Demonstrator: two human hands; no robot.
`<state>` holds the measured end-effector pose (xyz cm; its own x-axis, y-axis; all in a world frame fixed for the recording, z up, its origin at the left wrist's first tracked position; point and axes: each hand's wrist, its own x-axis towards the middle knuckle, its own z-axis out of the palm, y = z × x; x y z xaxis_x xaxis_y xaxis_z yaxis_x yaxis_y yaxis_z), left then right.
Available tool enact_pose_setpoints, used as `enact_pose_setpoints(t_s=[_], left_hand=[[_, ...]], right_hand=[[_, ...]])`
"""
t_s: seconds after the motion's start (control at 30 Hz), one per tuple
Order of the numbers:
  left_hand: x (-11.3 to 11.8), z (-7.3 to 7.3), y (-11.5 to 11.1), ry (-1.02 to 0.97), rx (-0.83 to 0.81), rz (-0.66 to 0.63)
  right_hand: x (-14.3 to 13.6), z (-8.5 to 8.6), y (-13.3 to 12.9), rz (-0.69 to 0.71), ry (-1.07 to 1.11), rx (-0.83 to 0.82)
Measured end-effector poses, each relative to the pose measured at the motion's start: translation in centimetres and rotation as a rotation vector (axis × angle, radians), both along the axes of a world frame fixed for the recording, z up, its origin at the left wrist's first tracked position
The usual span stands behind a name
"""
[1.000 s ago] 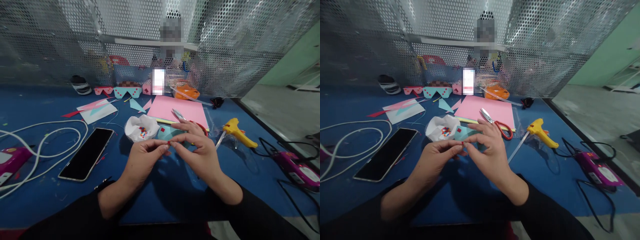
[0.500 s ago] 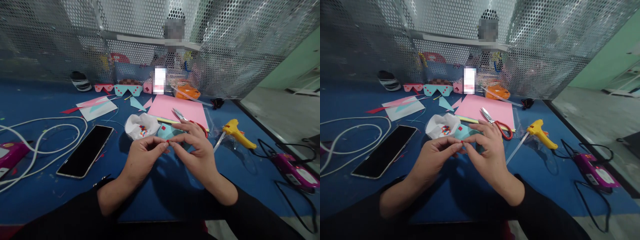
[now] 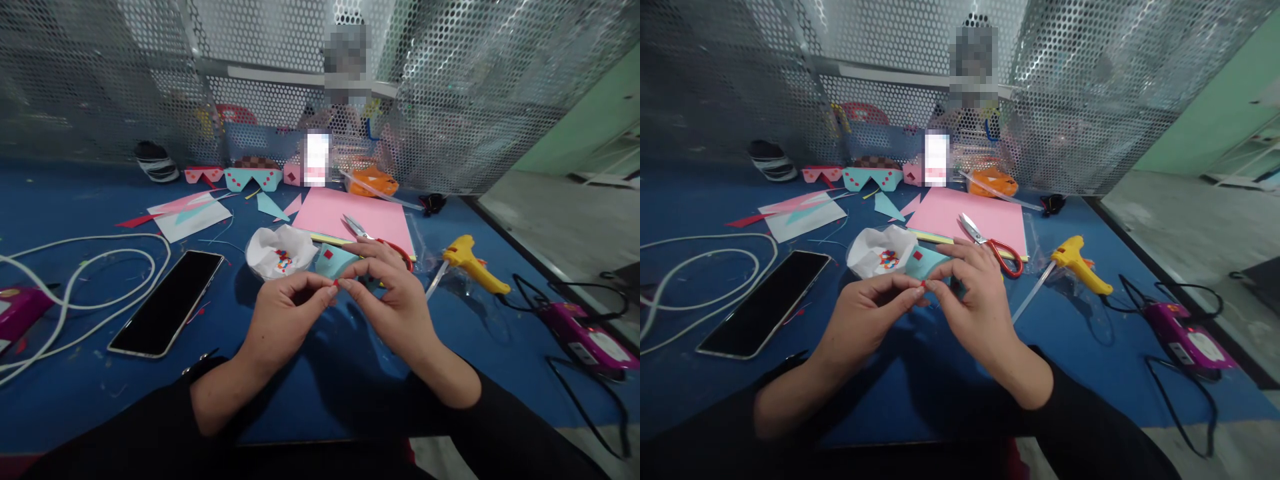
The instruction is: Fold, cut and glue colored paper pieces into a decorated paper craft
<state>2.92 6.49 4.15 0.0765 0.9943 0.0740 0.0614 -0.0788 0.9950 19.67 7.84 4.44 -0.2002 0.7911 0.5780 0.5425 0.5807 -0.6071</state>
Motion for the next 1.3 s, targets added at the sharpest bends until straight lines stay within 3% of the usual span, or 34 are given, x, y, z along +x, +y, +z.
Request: enact_pose_setpoints(t_s=[0.43,0.6,0.7,0.83,0.97,1.3], left_hand=[[-0.1,-0.3,0.1,0.022,-0.005,-0.008],[0.0,-0.1,-0.1,0.008,-0.047,-0.052],[0.0,-0.1,-0.1,-0.022,-0.047,-0.014],[0.2,-0.3,0.3,-0.189,-0.143,0.081],[0.2,-0.3,0.4,-0.251,-0.255,0.034],[0.2,-0.3,0.1,-0.271,-0.250,0.009]], right_hand=[[0.1,0.4,0.1,0.071,-0.016,-0.053],[0.7,0.9,0.4,0.080,0.060,-0.186],[0.9,1.1,0.5,0.080,0.063,-0.230],[0.6,1.0,0.3,0.097,0.047,-0.204],[0.2,0.6,0.1,0.082,0.008,-0.137],[-0.3,0.0,-0.1,0.012,0.015,-0.054]])
